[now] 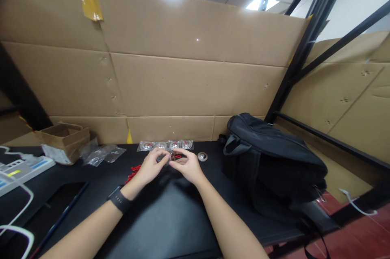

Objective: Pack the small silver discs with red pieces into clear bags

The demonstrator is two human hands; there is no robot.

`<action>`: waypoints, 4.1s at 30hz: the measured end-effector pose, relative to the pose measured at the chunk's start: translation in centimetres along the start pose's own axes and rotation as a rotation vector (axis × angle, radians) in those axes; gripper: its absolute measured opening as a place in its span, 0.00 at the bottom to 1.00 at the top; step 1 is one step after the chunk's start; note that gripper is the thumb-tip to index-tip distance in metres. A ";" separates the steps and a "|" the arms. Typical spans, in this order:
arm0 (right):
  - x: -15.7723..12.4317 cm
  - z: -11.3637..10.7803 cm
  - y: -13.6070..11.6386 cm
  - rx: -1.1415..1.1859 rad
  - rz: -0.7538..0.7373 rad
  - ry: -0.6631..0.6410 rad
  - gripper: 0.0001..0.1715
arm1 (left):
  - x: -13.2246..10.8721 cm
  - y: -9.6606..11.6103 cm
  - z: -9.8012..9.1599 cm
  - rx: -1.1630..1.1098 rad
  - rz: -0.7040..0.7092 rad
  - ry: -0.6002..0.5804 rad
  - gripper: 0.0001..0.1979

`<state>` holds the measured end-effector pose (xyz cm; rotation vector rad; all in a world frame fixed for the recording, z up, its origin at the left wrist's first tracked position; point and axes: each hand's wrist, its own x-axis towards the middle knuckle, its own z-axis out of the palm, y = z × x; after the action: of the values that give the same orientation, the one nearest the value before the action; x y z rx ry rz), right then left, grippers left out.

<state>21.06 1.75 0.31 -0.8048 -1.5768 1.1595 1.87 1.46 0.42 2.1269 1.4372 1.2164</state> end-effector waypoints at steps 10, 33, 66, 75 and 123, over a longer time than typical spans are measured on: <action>-0.1 -2.6 -1.5 -0.633 -0.100 0.110 0.28 | -1.4 -1.1 -1.6 0.523 0.123 -0.489 0.20; -0.3 -4.1 0.4 -0.789 0.013 -0.140 0.13 | -2.6 0.2 0.0 0.396 0.206 -0.674 0.25; 0.2 -3.5 0.1 -0.878 -0.117 -0.285 0.10 | -2.0 0.3 -0.6 0.374 0.130 -0.775 0.25; -0.3 -3.2 -1.0 -0.891 -0.187 -0.386 0.34 | -2.0 -0.1 -0.5 0.356 0.152 -0.783 0.25; -0.1 -4.4 -1.4 -0.885 -0.055 -0.309 0.13 | -2.1 0.2 -0.8 0.287 0.229 -0.793 0.26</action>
<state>25.36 2.48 1.84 -1.1568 -2.4012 0.5143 1.05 -0.68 0.06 2.5733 1.0535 0.1315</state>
